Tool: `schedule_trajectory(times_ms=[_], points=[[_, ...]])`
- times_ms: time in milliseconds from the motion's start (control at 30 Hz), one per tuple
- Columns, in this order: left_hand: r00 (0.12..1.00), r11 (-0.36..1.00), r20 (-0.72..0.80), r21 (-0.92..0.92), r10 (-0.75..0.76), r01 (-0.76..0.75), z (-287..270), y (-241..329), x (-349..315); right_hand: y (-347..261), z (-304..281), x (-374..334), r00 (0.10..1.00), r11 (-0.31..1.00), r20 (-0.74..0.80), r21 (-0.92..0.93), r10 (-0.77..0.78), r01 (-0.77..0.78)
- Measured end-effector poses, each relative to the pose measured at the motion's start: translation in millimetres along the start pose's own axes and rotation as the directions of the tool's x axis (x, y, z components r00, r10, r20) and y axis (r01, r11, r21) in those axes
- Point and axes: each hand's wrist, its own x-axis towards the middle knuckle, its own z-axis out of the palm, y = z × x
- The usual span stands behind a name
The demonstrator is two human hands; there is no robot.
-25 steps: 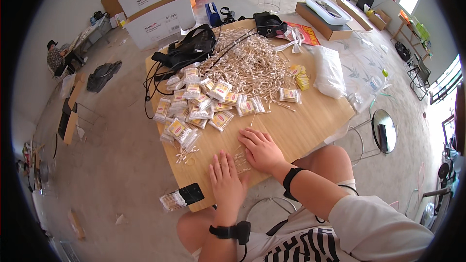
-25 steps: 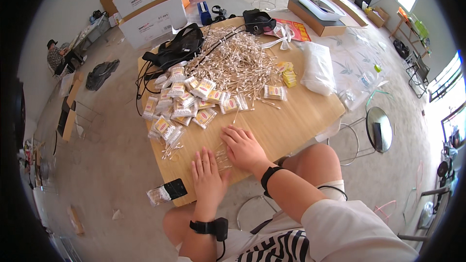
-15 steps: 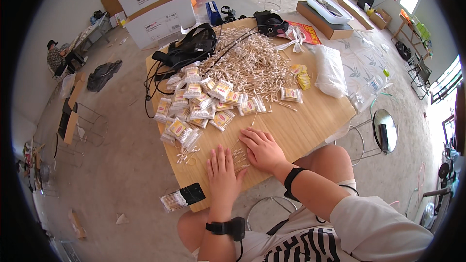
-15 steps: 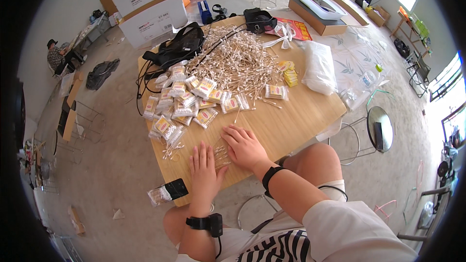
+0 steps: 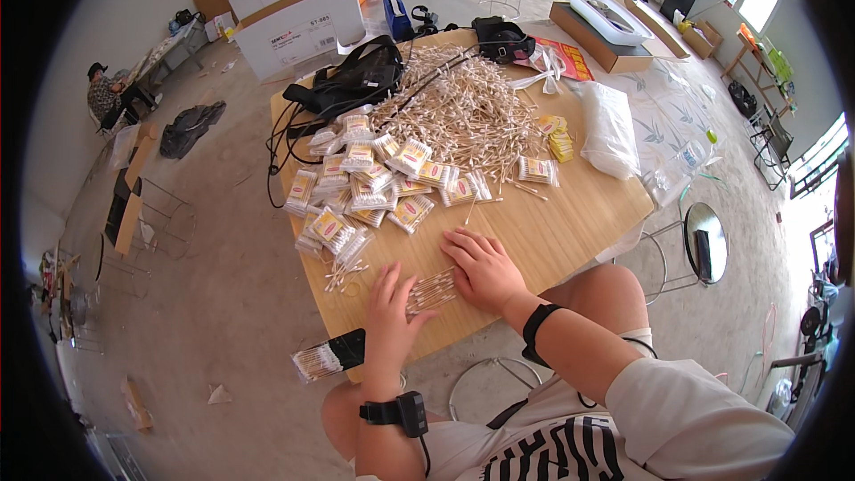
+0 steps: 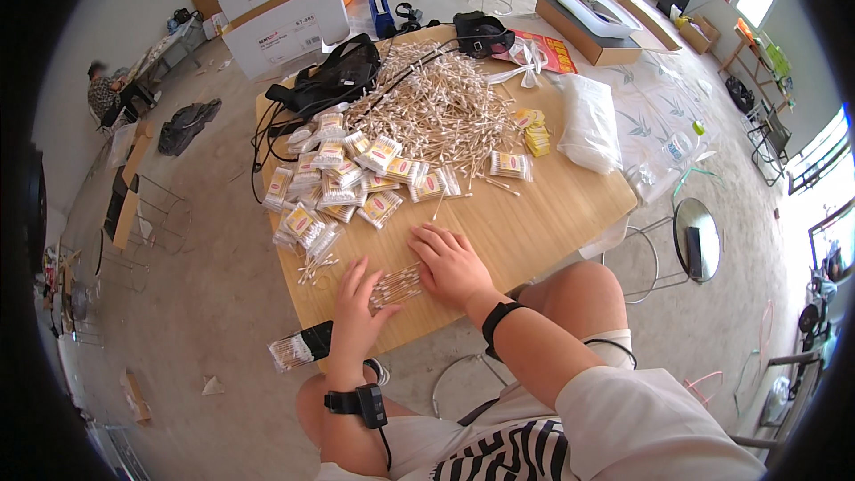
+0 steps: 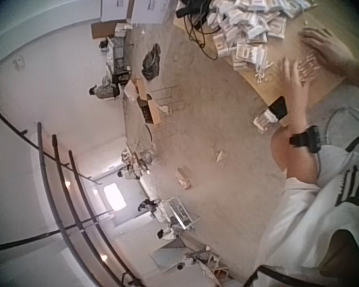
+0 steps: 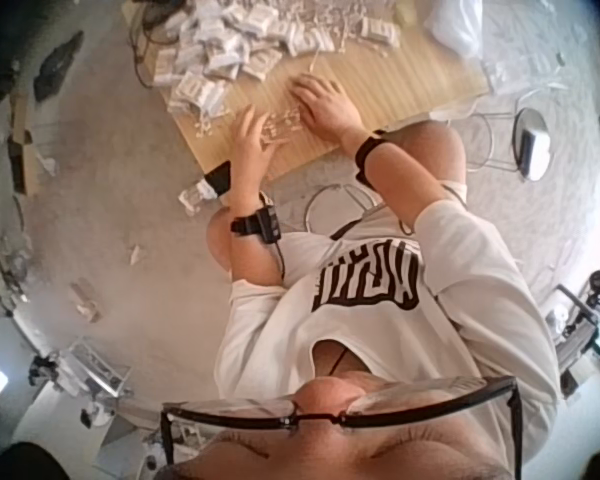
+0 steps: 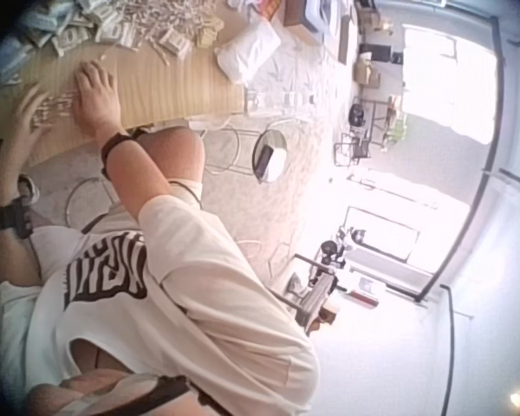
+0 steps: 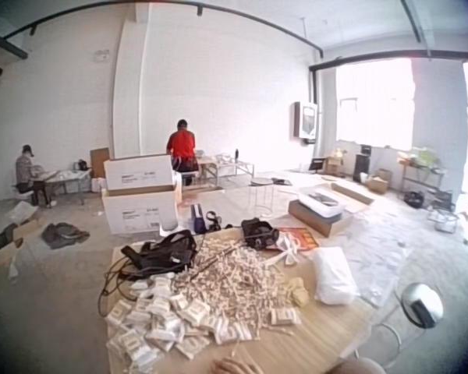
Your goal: Packing individual cotton swabs into small plastic bags.
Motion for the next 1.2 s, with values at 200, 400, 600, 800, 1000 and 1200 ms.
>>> schedule_trajectory(times_ms=[200,400,600,800,1000,1200], points=[[0.999,0.996,-0.038,0.084,0.03,-0.027,0.1,-0.7,-0.9,-1.6,0.3,0.6,1.0,1.0,-0.005,0.0,-0.001,0.001],[0.995,0.992,-0.086,0.118,0.045,-0.035,3.4,4.0,1.9,-0.1,-0.7,0.3,1.0,1.0,-0.002,-0.01,0.002,-0.002],[0.948,0.856,-0.252,-0.516,-0.195,0.039,27.8,5.6,5.3,-2.0,0.3,0.8,1.0,1.0,0.0,-0.023,0.005,-0.005],[0.932,0.521,-0.256,-0.849,-0.256,-0.09,30.9,11.8,12.3,-1.7,-0.9,1.1,1.0,1.0,0.0,-0.028,0.003,-0.003],[0.94,0.464,-0.238,-0.88,-0.246,-0.102,33.9,12.0,12.8,-2.4,-0.2,1.2,1.0,1.0,-0.005,-0.018,0.003,-0.003],[0.945,0.439,-0.217,-0.894,-0.244,-0.092,40.3,17.7,14.6,-2.0,-1.3,0.9,1.0,1.0,0.005,-0.026,0.003,-0.003]])
